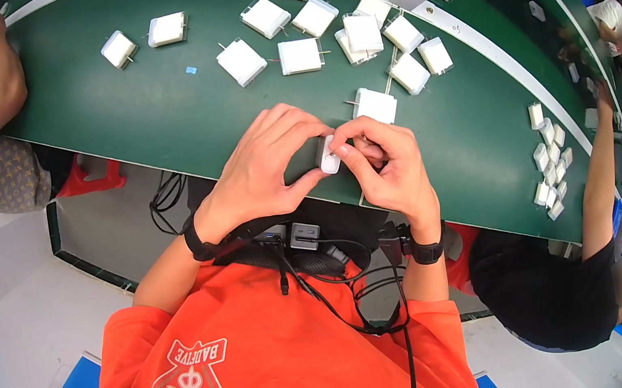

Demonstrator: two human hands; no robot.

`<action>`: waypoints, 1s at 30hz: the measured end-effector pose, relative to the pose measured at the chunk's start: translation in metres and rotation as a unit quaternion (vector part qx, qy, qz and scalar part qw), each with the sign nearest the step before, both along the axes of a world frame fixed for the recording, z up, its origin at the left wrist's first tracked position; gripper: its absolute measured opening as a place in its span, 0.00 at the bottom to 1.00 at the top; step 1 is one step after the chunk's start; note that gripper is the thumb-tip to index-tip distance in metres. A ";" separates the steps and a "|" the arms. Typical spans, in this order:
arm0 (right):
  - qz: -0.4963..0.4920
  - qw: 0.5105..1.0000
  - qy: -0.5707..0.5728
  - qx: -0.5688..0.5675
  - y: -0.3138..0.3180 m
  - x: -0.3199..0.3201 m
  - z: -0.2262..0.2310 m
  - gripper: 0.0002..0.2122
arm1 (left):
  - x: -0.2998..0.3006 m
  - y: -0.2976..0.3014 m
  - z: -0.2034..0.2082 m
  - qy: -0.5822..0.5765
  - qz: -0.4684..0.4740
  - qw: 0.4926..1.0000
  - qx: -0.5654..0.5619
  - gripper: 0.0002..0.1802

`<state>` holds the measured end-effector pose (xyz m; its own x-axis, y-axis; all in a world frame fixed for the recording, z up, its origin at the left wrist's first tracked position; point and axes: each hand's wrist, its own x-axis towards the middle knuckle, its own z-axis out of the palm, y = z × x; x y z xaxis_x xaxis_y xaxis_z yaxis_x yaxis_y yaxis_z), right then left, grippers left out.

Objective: Assembling small white electronic power adapters or chargers on a production line table.

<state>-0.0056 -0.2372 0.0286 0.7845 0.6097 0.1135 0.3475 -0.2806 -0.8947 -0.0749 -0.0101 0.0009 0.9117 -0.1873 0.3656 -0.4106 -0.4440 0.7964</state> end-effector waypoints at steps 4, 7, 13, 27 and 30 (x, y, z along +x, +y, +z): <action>-0.014 0.999 -0.022 -0.025 0.002 -0.002 0.004 0.05 | 0.000 0.000 0.000 -0.004 0.003 1.000 0.001 0.26; -0.037 0.998 -0.023 -0.039 0.005 -0.006 0.007 0.04 | 0.000 -0.001 0.000 -0.008 0.004 1.000 -0.003 0.26; -0.071 0.995 -0.058 -0.050 0.005 -0.013 0.005 0.04 | -0.001 -0.001 0.000 -0.006 0.006 1.000 0.000 0.26; -0.008 0.999 -0.013 -0.041 0.005 -0.013 0.024 0.04 | 0.001 -0.001 0.002 0.028 -0.019 0.999 -0.042 0.26; -0.007 0.997 -0.021 -0.068 0.012 -0.015 0.031 0.05 | -0.002 0.003 0.006 0.045 -0.027 0.998 -0.025 0.26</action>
<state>-0.0207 -0.2257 0.0596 0.7890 0.6111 0.0631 0.3787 -0.4028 -0.8333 -0.0771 -0.0072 0.0065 0.9307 -0.2201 0.2921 -0.3578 -0.3824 0.8519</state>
